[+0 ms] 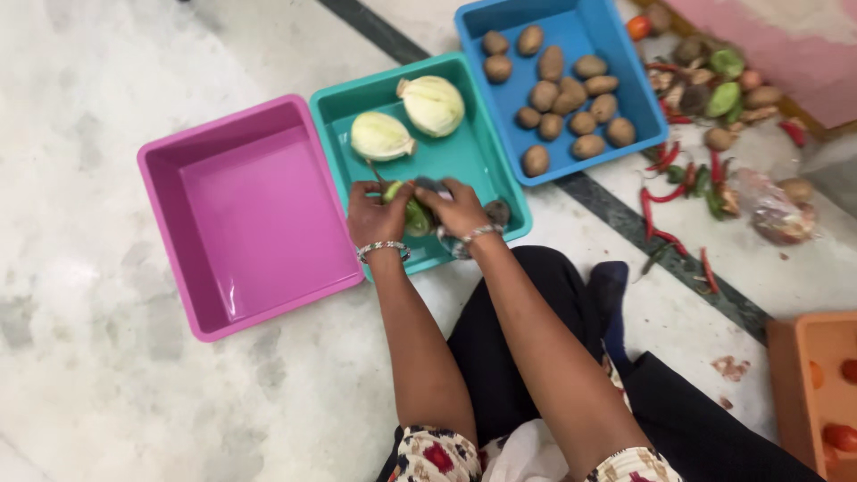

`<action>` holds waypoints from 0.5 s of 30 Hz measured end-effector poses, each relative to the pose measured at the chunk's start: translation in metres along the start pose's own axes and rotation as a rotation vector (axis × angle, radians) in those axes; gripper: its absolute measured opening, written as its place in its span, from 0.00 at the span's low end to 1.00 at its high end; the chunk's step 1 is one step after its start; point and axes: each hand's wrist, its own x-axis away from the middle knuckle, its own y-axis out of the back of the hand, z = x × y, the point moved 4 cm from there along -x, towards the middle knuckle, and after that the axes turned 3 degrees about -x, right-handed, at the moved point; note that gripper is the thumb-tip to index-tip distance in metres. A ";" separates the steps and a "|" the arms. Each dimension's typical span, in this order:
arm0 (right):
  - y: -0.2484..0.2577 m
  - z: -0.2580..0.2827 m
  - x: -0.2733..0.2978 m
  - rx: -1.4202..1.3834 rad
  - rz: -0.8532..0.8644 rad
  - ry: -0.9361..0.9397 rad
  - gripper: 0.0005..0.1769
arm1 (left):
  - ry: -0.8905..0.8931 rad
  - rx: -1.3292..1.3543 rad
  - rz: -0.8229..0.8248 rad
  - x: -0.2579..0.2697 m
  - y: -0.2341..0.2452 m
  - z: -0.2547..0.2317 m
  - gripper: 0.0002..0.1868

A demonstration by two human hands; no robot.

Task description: The person sits on the floor and peels several vegetables using a handheld peeler. They peel a cabbage, a green gourd, and multiple potatoes, placing the peeled items into a teal tray. The peeled skins fall onto the floor.

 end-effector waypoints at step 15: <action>-0.027 -0.031 0.003 0.533 0.275 0.043 0.22 | 0.263 -0.520 0.440 -0.011 0.009 0.023 0.34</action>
